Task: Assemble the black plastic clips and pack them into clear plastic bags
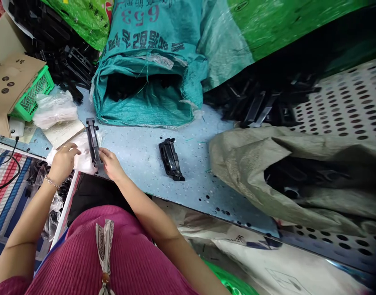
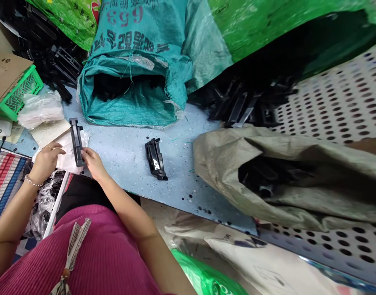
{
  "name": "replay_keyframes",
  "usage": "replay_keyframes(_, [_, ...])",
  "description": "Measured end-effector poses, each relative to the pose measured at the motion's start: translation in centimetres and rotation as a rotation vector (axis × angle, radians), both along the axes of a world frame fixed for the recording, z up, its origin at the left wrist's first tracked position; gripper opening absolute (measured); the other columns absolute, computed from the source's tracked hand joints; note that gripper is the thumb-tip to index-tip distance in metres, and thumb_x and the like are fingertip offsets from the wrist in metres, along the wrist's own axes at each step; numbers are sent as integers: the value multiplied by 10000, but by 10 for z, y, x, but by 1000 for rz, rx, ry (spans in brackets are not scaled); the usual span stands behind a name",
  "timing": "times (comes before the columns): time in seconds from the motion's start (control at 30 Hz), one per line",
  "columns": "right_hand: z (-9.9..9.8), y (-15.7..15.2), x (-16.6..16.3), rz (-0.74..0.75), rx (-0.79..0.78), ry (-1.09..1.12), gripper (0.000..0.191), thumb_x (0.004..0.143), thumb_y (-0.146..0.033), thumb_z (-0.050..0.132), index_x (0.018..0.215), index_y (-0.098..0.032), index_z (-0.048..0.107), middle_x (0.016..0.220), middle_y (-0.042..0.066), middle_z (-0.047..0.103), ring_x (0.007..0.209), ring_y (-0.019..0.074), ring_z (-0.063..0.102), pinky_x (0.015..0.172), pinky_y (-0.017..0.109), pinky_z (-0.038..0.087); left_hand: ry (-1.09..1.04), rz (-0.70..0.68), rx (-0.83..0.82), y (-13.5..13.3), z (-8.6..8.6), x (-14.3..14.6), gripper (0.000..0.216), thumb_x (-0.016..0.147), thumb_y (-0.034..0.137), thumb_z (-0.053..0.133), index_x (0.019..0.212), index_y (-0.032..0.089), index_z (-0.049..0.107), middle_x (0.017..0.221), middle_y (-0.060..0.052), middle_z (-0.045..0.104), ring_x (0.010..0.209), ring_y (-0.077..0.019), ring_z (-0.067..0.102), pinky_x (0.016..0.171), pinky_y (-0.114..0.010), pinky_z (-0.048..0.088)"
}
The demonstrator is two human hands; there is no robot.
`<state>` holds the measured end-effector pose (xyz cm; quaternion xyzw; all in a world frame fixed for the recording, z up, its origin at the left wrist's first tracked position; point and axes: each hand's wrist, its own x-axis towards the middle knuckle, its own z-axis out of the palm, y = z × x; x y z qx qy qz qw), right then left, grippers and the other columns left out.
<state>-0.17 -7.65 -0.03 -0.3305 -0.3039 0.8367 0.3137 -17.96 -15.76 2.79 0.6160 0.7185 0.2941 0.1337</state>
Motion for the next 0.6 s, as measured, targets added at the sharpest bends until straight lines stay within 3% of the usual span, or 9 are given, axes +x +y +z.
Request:
replay_keyframes(0.07, [-3,-10,13,35,-10,23,316,702,-455,821,802,-193,675,722,-11,644,618,118,532,564,236,440,120,-9,-26,1,-1,-7,415,832,56,438,1106,171,727,1241,-132,688,1178,-266,646,1071,-453,510])
replay_keyframes(0.13, [-4,-20,30,206,-99,82,341,727,-496,799,800,-188,671,700,8,642,541,108,481,477,233,385,90,-27,-18,5,-4,-15,498,824,63,454,1261,149,678,1349,-142,648,1274,-265,610,1111,-440,502])
replay_keyframes(0.23, [-12,-30,47,455,-299,143,268,784,-411,745,814,-158,661,695,44,654,456,66,352,379,192,252,-18,-81,-7,7,-7,-21,604,810,73,477,1401,131,585,1442,-157,590,1343,-258,570,1123,-434,503])
replay_keyframes(0.33, [-25,-32,47,484,-390,188,169,787,-303,689,828,-147,639,690,44,648,430,40,246,348,160,152,-5,-95,4,-7,-7,-8,705,837,50,456,1533,157,450,1536,-165,505,1412,-259,515,1155,-456,480])
replay_keyframes(0.43, [-30,-33,38,373,-220,59,173,791,-317,692,755,-169,611,608,2,583,423,53,290,354,172,185,70,-241,46,-30,-5,29,796,856,1,406,1619,204,304,1576,-149,472,1483,-252,441,1203,-453,441])
replay_keyframes(0.53, [-20,-40,36,153,172,-225,171,810,-345,705,750,-197,645,633,-9,572,551,121,485,453,211,381,93,-477,40,-49,0,69,796,884,-6,393,1637,208,247,1571,-157,482,1475,-250,458,1183,-438,473])
replay_keyframes(0.6, [-7,-50,42,127,382,-322,107,825,-319,703,856,-217,703,770,12,648,740,173,590,620,262,503,93,-502,24,-61,13,82,695,936,77,464,1608,176,316,1506,-190,542,1397,-277,548,1120,-452,533])
